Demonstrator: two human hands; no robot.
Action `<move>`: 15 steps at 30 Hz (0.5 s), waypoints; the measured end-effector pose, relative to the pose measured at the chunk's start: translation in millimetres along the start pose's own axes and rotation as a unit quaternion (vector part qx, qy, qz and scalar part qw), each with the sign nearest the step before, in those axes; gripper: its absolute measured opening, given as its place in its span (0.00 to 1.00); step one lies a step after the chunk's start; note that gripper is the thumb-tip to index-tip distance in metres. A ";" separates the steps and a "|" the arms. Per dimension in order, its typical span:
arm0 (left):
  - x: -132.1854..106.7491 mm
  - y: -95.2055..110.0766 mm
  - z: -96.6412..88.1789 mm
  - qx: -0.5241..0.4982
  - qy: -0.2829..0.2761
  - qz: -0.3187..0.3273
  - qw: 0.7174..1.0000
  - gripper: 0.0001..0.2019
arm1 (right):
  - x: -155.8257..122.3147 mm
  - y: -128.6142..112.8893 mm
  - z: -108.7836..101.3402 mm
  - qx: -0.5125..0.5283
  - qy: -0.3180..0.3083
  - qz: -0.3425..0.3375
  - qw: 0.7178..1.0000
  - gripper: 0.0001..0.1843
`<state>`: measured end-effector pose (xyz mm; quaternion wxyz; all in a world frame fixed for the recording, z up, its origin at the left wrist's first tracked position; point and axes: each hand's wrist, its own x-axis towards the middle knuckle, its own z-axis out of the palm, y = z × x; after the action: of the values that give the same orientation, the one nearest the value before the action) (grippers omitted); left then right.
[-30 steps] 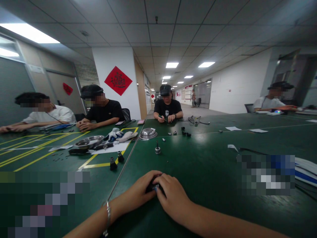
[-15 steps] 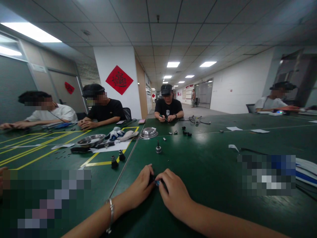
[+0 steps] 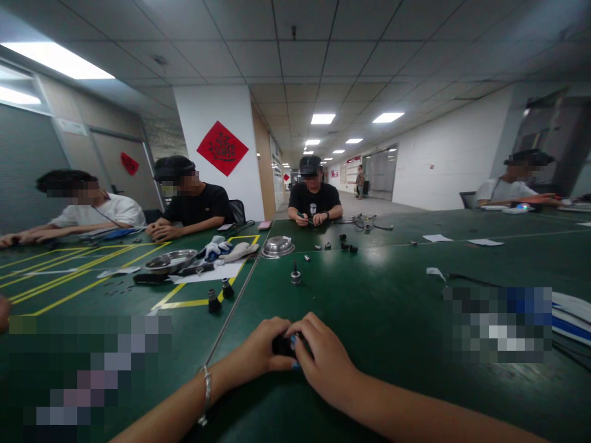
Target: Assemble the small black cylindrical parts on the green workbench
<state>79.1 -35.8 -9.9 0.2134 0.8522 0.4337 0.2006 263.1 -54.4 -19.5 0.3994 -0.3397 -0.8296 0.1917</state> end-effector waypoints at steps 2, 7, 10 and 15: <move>-1.9 3.2 -1.3 -0.071 -0.011 0.004 0.997 0.16 | -0.3 -0.2 0.3 0.016 -0.002 -0.029 0.999 0.10; -3.4 4.4 -5.2 -0.140 -0.048 0.035 0.988 0.18 | -3.1 -4.3 0.4 0.008 -0.033 -0.100 0.994 0.11; -5.0 3.3 -7.1 -0.106 -0.051 0.036 0.992 0.27 | -4.0 -4.9 1.6 -0.004 -0.035 -0.112 0.993 0.11; -9.7 7.2 -3.5 -0.089 -0.052 0.034 0.994 0.34 | -2.3 -1.3 3.4 -0.017 -0.026 -0.138 0.990 0.12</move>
<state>76.7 -47.0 -4.7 0.3039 0.8532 0.3732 0.2010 260.9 -57.1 -22.0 0.3951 -0.2234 -0.8816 0.1295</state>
